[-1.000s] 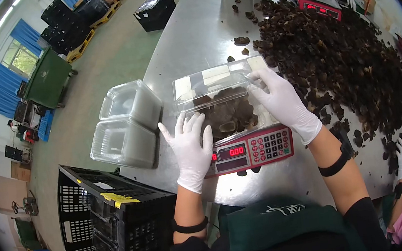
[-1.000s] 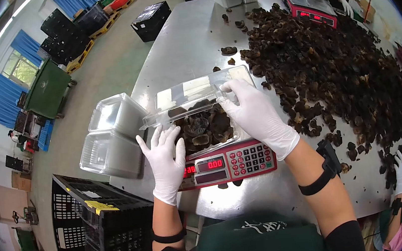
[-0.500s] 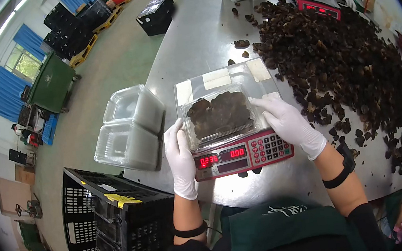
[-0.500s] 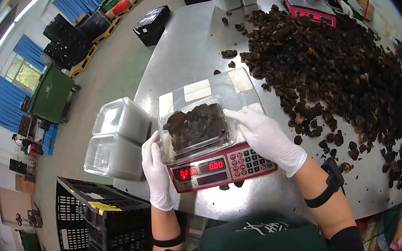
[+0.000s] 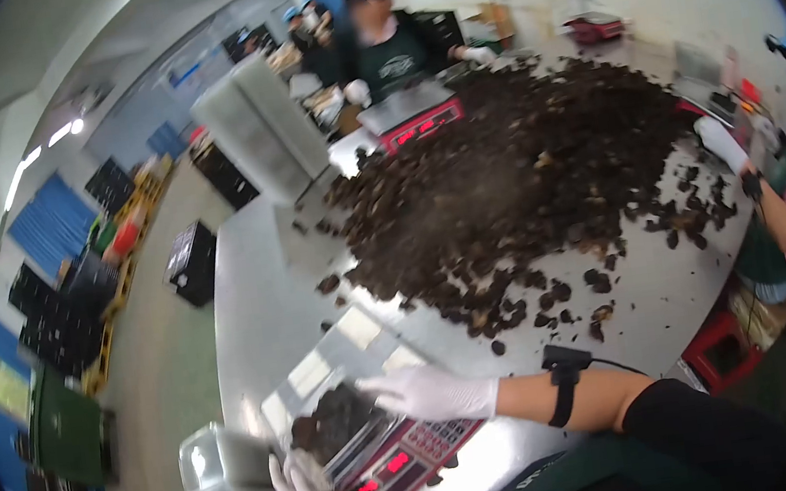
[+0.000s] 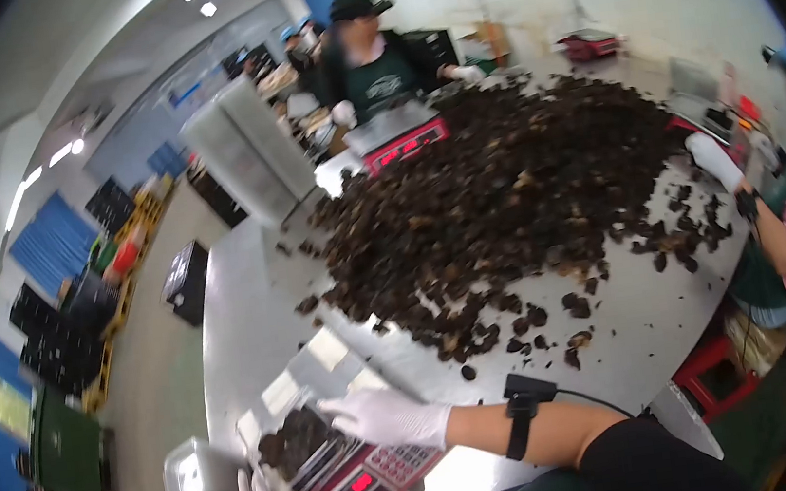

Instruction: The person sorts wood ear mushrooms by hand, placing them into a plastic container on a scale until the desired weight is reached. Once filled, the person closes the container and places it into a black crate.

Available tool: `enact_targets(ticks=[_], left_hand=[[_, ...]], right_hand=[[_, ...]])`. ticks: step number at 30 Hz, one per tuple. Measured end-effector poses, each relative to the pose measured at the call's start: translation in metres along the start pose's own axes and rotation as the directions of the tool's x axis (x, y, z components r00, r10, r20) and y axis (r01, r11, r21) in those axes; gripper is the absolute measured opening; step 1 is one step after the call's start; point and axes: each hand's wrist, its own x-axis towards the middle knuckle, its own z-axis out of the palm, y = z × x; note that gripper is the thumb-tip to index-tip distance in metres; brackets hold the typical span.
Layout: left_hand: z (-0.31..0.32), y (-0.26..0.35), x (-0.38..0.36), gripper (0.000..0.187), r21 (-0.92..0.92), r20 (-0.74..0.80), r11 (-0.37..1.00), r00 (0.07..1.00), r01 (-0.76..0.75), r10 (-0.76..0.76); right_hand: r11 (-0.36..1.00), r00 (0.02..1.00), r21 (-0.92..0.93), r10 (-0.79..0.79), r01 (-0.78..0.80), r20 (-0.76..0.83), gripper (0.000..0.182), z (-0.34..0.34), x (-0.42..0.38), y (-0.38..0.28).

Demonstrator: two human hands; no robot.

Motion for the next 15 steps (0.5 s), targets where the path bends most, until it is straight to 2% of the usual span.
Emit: enact_targets(ticks=[1, 2, 3, 4, 5, 6, 7, 8, 9, 10, 12, 15], left_hand=[[-0.009, -0.014, 0.005, 0.056, -0.055, -0.022, 0.998, 1.0, 0.011, -0.012], [0.007, 0.022, -0.015, 0.05, 0.061, 0.049, 0.99, 0.99, 0.125, -0.128], [0.01, 0.025, -0.02, 0.045, 0.242, 0.076, 0.97, 0.997, -0.004, -0.015], [0.006, 0.024, -0.022, 0.041, 0.413, 0.115, 0.9, 0.989, -0.136, 0.096], [-0.004, 0.007, -0.015, 0.042, 0.457, 0.096, 0.873, 0.986, -0.168, 0.139], [0.001, 0.014, -0.02, 0.042, 0.455, 0.107, 0.873, 0.984, -0.175, 0.142], [0.007, 0.026, -0.03, 0.042, 0.418, 0.083, 0.905, 0.996, -0.076, 0.045], [0.01, 0.036, -0.036, 0.042, 0.38, 0.064, 0.925, 0.997, 0.025, -0.054], [-0.005, 0.035, -0.033, 0.046, 0.354, 0.113, 0.913, 0.96, 0.201, -0.255], [-0.008, 0.033, -0.035, 0.051, 0.3, 0.166, 0.937, 0.958, 0.179, -0.236], [-0.005, 0.043, -0.046, 0.059, 0.282, 0.222, 0.952, 0.958, 0.115, -0.181], [-0.021, 0.035, -0.04, 0.067, 0.197, 0.298, 0.968, 0.931, 0.157, -0.212]], right_hand=[[1.0, 1.0, -0.01, -0.004, 0.003, -0.022, 0.044, 0.005, -0.001, 0.003], [1.0, 0.999, -0.013, -0.009, 0.008, -0.033, 0.046, 0.007, -0.002, 0.005], [1.0, 0.998, -0.019, -0.006, 0.005, -0.055, 0.046, 0.0, -0.001, 0.0], [0.994, 0.992, 0.017, 0.103, -0.105, 0.068, 0.049, -0.006, -0.002, -0.011], [0.975, 0.959, 0.039, 0.206, -0.217, 0.197, 0.052, -0.01, -0.003, -0.017], [0.975, 0.96, 0.039, 0.208, -0.218, 0.186, 0.052, -0.009, -0.002, -0.013], [0.971, 0.964, 0.117, 0.185, -0.21, 0.192, 0.055, -0.003, -0.001, -0.008], [0.961, 0.967, 0.193, 0.161, -0.199, 0.196, 0.059, -0.001, 0.0, -0.004], [0.951, 0.961, 0.221, 0.167, -0.216, 0.219, 0.061, -0.004, 0.001, -0.007], [0.949, 0.963, 0.226, 0.171, -0.218, 0.21, 0.061, -0.004, 0.001, -0.006], [0.792, 0.918, 0.487, 0.225, -0.368, 0.327, 0.067, -0.002, 0.005, -0.001], [0.718, 0.904, 0.565, 0.233, -0.408, 0.357, 0.07, 0.002, 0.006, 0.005]])
